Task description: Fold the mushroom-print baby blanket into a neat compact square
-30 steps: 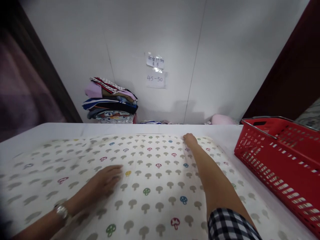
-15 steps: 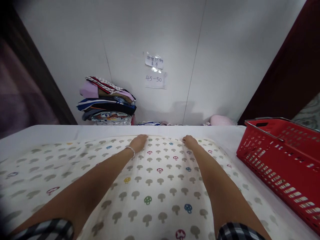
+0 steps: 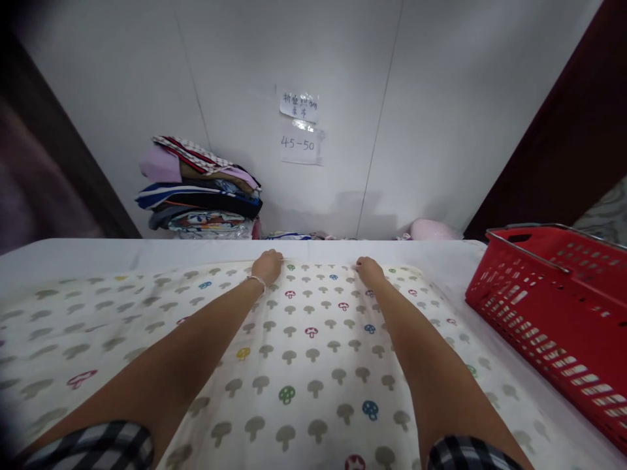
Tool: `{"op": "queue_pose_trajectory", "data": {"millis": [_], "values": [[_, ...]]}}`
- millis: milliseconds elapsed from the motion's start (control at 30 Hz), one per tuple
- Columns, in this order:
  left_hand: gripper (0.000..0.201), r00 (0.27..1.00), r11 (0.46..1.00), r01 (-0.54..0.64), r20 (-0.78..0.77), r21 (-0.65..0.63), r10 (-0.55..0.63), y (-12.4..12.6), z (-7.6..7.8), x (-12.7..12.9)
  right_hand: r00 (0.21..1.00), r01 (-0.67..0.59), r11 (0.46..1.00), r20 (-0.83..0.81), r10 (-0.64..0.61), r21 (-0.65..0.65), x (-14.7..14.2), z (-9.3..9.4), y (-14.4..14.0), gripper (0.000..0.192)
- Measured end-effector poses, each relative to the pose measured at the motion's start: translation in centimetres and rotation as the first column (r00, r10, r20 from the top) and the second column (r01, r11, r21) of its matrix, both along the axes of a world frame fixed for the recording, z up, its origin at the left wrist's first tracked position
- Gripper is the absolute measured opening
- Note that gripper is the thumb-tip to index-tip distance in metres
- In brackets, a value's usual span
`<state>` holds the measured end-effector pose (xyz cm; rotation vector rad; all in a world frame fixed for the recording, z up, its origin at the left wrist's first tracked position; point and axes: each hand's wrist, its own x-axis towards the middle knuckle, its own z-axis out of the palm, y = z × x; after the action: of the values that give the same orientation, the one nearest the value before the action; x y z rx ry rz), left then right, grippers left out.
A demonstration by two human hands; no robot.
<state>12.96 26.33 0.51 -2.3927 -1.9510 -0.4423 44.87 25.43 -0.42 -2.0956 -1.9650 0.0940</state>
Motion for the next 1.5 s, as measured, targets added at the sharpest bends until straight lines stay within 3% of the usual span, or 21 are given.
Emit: {"op": "queue_pose_trajectory", "data": {"millis": [233,433,600,733,867,1067,1300,1400,1500], "values": [[0.025,0.999,0.998,0.029,0.015,-0.063,-0.028,0.4,-0.3,-0.3,0.999,-0.028,0.996,0.03,0.03,-0.086,0.1,0.0,0.5,0.012],[0.026,0.999,0.995,0.041,0.029,-0.095,-0.038,0.1,1.2,-0.4,0.998,-0.05,0.997,0.035,0.053,-0.066,0.1,0.1,0.6,0.022],[0.026,0.999,0.995,-0.007,0.039,-0.097,0.011,-0.6,2.7,-0.3,0.997,-0.072,0.996,0.009,0.072,-0.055,0.4,0.8,1.0,0.012],[0.026,0.998,0.995,-0.043,0.045,-0.09,0.047,-0.2,3.1,0.0,0.999,-0.025,1.0,-0.041,0.026,0.011,1.0,1.7,1.6,0.014],[0.03,0.999,0.996,-0.015,0.05,-0.084,0.019,0.4,2.2,0.3,0.997,0.036,0.998,-0.074,-0.033,0.044,1.1,1.3,2.2,0.017],[0.038,0.997,0.996,0.068,0.042,-0.057,-0.066,-0.3,0.1,-0.6,0.995,0.049,0.998,-0.086,-0.045,0.044,0.5,-1.1,2.3,0.03],[0.034,0.967,0.963,0.251,0.017,0.094,-0.254,-3.4,-1.2,-1.7,0.992,-0.115,0.984,-0.034,0.12,0.135,-1.7,-2.0,0.4,0.043],[0.032,0.973,0.968,0.23,-0.028,0.104,-0.229,-3.7,-1.3,-1.7,0.981,-0.192,0.969,0.015,0.192,0.155,-3.8,-1.6,-0.6,0.037],[0.033,0.983,0.982,0.179,-0.054,0.058,-0.176,-2.9,-1.1,-1.2,0.962,-0.269,0.959,0.071,0.263,0.089,-5.7,-0.8,-1.0,0.035]]}}
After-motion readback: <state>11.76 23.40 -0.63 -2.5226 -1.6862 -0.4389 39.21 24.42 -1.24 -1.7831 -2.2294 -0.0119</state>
